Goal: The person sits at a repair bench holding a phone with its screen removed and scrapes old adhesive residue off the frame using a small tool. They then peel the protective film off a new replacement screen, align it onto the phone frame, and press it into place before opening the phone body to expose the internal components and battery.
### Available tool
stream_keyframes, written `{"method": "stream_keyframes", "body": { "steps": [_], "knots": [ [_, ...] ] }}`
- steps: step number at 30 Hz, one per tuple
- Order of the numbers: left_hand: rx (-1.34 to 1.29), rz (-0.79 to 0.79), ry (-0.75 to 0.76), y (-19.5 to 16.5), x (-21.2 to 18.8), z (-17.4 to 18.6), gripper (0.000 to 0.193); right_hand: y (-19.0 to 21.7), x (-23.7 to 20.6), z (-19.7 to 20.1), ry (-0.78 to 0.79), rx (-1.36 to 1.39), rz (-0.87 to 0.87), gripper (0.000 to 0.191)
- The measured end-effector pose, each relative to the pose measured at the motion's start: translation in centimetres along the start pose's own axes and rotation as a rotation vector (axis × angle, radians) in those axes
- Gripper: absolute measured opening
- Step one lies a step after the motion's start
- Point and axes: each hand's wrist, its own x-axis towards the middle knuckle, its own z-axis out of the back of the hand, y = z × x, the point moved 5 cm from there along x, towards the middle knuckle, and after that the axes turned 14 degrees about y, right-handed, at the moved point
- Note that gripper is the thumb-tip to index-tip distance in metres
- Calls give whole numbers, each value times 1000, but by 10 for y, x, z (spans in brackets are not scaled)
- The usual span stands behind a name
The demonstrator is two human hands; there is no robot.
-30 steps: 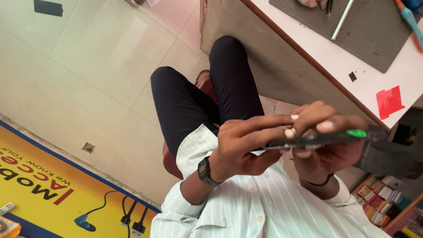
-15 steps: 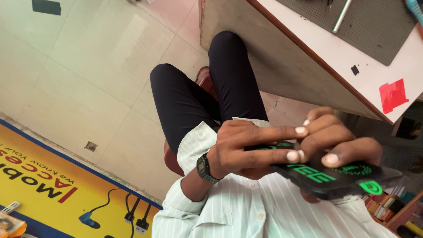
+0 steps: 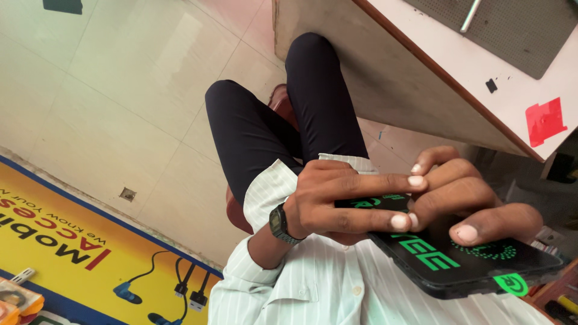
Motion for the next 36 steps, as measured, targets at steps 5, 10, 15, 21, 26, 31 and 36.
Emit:
{"method": "stream_keyframes", "body": {
  "steps": [5,10,15,21,26,31,36],
  "knots": [
    [-21,7,1,1,1,1,46,-5,0,-1,-36,26,37,16],
    [-29,31,6,2,1,0,47,-12,0,3,21,48,92,16],
    [-71,73,-19,3,1,-1,44,-12,9,2,43,22,94,15],
    [-93,94,-22,2,3,0,37,-8,23,5,86,28,130,17],
    [-79,52,15,5,0,1,29,-10,14,2,61,31,103,17],
    [-86,23,45,7,-2,2,23,-11,7,0,85,-7,114,17],
    [-82,17,53,7,-3,2,20,-11,11,-2,36,-7,117,18]
  ]
}}
